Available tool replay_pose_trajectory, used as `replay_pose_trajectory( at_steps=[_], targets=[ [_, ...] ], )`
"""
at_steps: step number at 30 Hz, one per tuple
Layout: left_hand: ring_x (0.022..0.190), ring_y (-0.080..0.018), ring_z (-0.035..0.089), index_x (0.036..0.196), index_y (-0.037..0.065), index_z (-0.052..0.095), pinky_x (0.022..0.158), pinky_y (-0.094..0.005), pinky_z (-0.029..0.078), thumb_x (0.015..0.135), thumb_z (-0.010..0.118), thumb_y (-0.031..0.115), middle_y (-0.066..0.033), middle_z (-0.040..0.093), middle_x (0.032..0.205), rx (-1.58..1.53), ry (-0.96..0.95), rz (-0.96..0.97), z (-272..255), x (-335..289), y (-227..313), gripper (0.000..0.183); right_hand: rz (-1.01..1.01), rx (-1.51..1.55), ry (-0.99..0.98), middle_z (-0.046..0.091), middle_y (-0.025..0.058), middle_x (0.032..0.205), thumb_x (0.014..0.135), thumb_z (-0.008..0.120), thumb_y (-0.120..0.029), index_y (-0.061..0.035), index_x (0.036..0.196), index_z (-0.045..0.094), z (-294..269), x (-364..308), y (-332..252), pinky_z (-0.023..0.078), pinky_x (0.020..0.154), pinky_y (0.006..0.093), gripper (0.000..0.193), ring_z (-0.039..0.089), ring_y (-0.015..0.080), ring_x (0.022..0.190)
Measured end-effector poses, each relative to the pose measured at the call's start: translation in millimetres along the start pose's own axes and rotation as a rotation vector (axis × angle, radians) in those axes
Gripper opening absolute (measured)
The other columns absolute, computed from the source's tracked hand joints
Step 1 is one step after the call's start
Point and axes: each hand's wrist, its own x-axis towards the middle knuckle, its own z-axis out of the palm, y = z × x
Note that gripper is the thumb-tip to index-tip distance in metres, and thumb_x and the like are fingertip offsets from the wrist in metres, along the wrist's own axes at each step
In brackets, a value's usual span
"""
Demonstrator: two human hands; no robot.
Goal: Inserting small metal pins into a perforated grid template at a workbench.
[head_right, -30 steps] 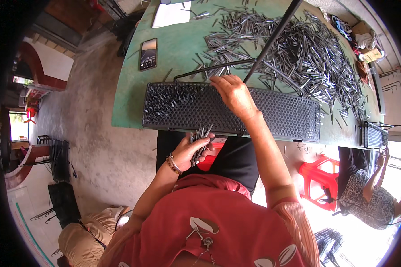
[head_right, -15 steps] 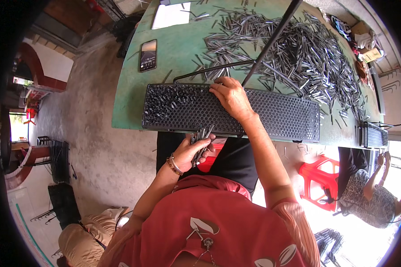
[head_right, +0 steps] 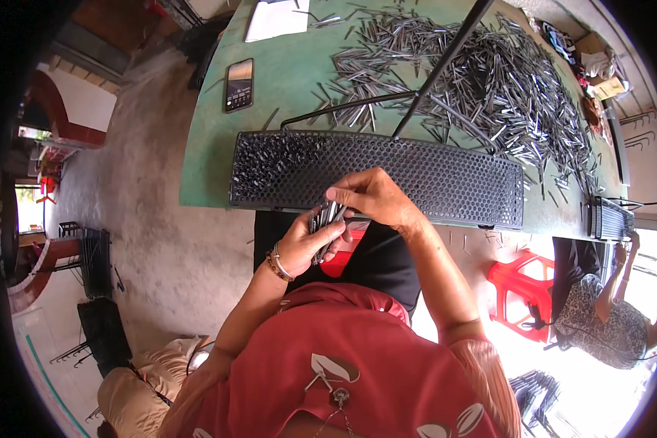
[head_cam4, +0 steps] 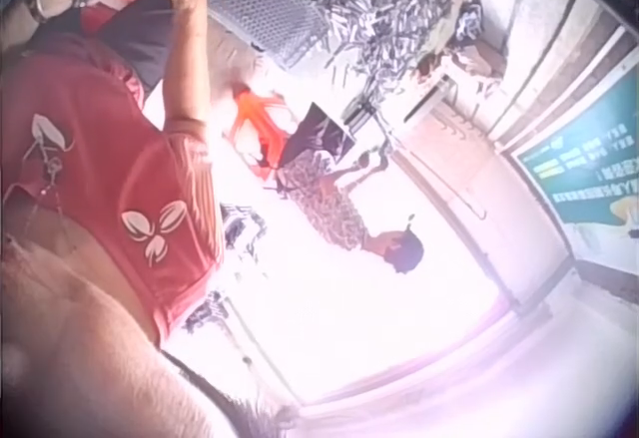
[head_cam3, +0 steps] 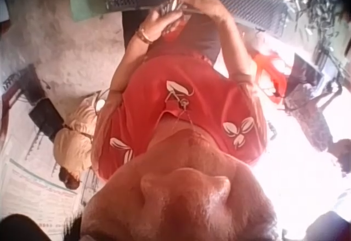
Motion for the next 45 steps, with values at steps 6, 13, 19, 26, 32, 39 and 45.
replay_pose_trajectory(
  at_steps=[6, 13, 19, 26, 32, 39, 45],
  targets=[
    [0.057, -0.0044, 0.050, 0.113, -0.001, 0.057, 0.046, -0.0190, 0.040, 0.093, 0.056, 0.015, -0.0069, 0.064, 0.081, 0.118, -0.020, -0.036, 1.3, -0.8, -2.5, 0.026, -0.100, 0.013, 0.025, 0.066, 0.0050, 0.079, 0.086, 0.068, -0.019, 0.0043, 0.093, 0.068, 2.0, -0.2, 9.0, 0.048, 0.063, 0.0250, 0.024, 0.059, 0.0095, 0.071],
    [0.059, -0.0053, 0.053, 0.109, 0.005, 0.059, 0.045, -0.0193, 0.042, 0.091, 0.061, 0.023, -0.0052, 0.063, 0.080, -0.040, 0.054, -0.126, -3.2, 1.8, -7.0, 0.026, -0.377, -0.256, 0.581, 0.067, 0.0117, 0.082, 0.087, 0.065, -0.014, 0.0019, 0.097, 0.066, -5.5, 21.6, -8.3, 0.049, 0.066, 0.0288, 0.019, 0.062, 0.0156, 0.072],
    [0.061, -0.0068, 0.055, 0.107, 0.004, 0.060, 0.048, -0.0194, 0.045, 0.090, 0.062, 0.025, -0.0056, 0.062, 0.082, -0.086, 0.139, -0.186, 0.8, 1.9, -6.8, 0.026, -0.579, -0.582, 0.674, 0.066, 0.0135, 0.089, 0.086, 0.063, -0.009, 0.0005, 0.097, 0.066, -14.8, 56.3, 2.8, 0.049, 0.068, 0.0297, 0.015, 0.064, 0.0234, 0.076],
    [0.062, -0.0077, 0.057, 0.108, 0.004, 0.059, 0.050, -0.0201, 0.047, 0.091, 0.061, 0.023, -0.0080, 0.064, 0.083, -0.152, 0.106, -0.148, -4.8, 1.2, -10.7, 0.026, -0.742, -0.932, 0.540, 0.062, 0.0088, 0.090, 0.081, 0.066, -0.012, -0.0038, 0.097, 0.068, -15.2, 64.1, 14.6, 0.045, 0.077, 0.0387, 0.018, 0.058, 0.0297, 0.083],
    [0.060, -0.0083, 0.056, 0.112, 0.003, 0.057, 0.051, -0.0207, 0.046, 0.092, 0.058, 0.020, -0.0089, 0.064, 0.083, -0.173, 0.097, -0.076, -2.3, -0.5, -3.9, 0.026, -0.614, -0.781, 0.554, 0.061, 0.0100, 0.087, 0.082, 0.068, -0.017, -0.0016, 0.093, 0.068, -7.9, 45.7, -3.4, 0.046, 0.070, 0.0348, 0.018, 0.059, 0.0263, 0.078],
    [0.058, -0.0067, 0.054, 0.112, 0.004, 0.056, 0.050, -0.0209, 0.046, 0.092, 0.058, 0.018, -0.0077, 0.064, 0.082, -0.151, 0.109, 0.041, 0.8, 2.1, 1.2, 0.025, -0.090, -0.167, 0.097, 0.066, 0.0075, 0.071, 0.086, 0.068, -0.023, 0.0041, 0.088, 0.069, 1.7, 0.8, -5.4, 0.047, 0.062, 0.0253, 0.027, 0.059, 0.0092, 0.068],
    [0.062, -0.0049, 0.054, 0.115, 0.007, 0.057, 0.051, -0.0190, 0.043, 0.091, 0.060, 0.018, -0.0036, 0.063, 0.083, -0.160, 0.096, -0.014, 0.8, 1.3, -1.1, 0.026, 0.087, 0.135, 0.230, 0.064, 0.0034, 0.077, 0.085, 0.067, -0.017, 0.0043, 0.093, 0.068, 0.6, 1.9, 6.7, 0.044, 0.060, 0.0239, 0.023, 0.055, 0.0085, 0.065]
  ],
)
